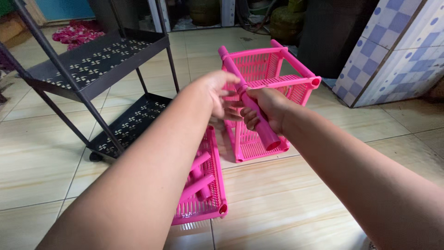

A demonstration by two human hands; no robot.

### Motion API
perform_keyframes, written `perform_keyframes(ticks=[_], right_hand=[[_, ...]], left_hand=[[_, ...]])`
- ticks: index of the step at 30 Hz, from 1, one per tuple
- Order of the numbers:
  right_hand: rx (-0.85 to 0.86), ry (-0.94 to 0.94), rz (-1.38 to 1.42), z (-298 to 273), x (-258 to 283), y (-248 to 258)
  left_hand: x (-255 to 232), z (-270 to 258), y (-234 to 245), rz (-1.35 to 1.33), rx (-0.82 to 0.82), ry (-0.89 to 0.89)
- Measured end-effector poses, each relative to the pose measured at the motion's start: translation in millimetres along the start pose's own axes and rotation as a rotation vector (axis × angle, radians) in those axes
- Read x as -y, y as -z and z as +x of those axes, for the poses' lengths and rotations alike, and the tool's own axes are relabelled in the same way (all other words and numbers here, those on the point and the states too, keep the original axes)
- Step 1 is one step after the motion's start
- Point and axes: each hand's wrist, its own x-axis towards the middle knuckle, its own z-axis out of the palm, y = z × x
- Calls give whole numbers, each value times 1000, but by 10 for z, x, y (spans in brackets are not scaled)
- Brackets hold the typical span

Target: The person disassembles a pink three-tier plastic rack by removing the vertical poles and separating the shelves, then reassembles it by inserting the poles back into the shelf slots and stacking the shelves in order.

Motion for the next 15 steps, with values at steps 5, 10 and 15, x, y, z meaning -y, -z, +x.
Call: perform_keyframes(ticks=[5, 10, 15], right_hand=[[-28, 26, -106, 24, -1, -47], [-17, 13, -129, 6, 50, -22], [-8, -23, -84, -15, 64, 35]], left_hand=[[-300, -258, -157, 102, 63, -66], [-267, -276, -224, 234, 117, -155], [-150, -207, -201, 279, 120, -138]])
